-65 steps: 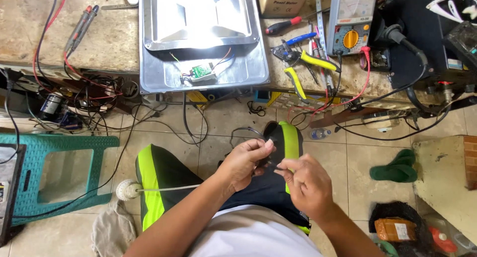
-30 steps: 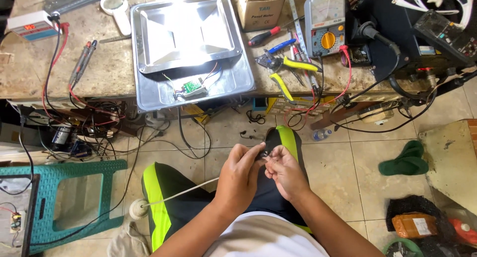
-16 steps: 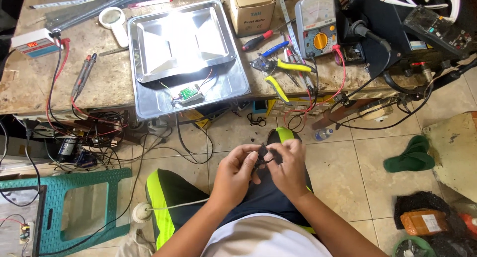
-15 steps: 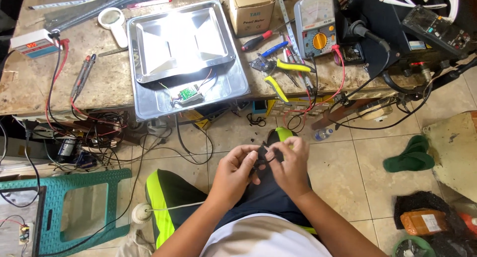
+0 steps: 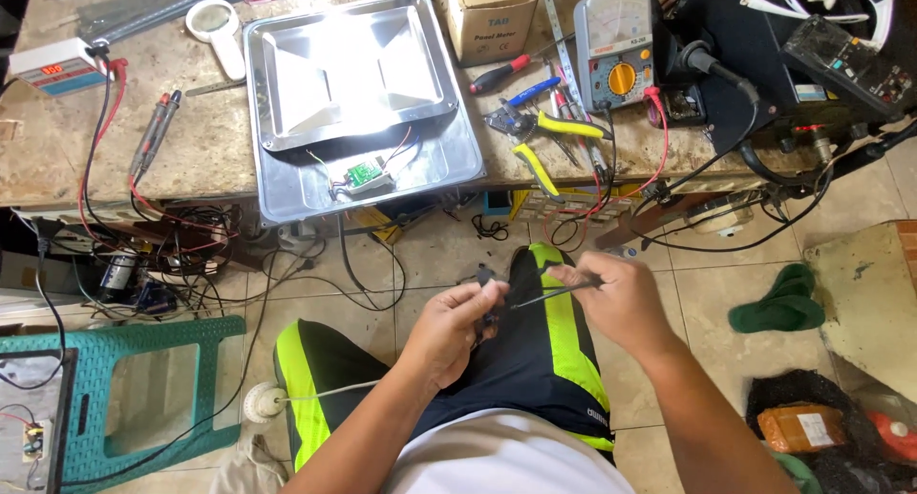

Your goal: The person is splicing two electrical wires together by twisting the ends and insulating the joint with black electrical tape at a repair bench.

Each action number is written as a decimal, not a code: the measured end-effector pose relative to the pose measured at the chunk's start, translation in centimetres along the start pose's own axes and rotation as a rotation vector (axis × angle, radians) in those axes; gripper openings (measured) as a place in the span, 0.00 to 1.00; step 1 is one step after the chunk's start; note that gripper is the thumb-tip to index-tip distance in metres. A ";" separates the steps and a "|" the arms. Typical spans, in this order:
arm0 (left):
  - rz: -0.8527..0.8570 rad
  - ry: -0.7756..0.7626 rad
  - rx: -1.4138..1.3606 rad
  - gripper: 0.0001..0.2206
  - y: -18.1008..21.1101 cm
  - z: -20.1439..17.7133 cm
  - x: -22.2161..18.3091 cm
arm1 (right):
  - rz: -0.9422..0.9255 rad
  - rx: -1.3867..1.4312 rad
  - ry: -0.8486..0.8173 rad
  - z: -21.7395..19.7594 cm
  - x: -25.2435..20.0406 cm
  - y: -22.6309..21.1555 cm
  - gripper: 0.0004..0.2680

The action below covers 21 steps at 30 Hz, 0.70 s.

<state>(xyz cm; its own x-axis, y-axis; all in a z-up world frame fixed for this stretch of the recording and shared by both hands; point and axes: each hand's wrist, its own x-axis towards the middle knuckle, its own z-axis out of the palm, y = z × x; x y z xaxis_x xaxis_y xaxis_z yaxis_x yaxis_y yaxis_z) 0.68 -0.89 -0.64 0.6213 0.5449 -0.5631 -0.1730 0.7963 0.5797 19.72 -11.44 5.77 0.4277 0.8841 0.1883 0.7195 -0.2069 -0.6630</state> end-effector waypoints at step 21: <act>0.119 0.246 -0.197 0.08 -0.3 1.7 -0.3 | -0.375 -0.301 -0.211 -6.7 -3.8 -3.6 0.07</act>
<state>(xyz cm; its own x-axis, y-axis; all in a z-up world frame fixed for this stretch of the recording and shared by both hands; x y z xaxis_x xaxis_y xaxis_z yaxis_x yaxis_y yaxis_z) 1.89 -1.74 0.37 0.3886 0.6654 -0.6374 -0.3925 0.7454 0.5388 19.20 -16.84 12.31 0.0137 0.9792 0.2023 0.9408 0.0559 -0.3342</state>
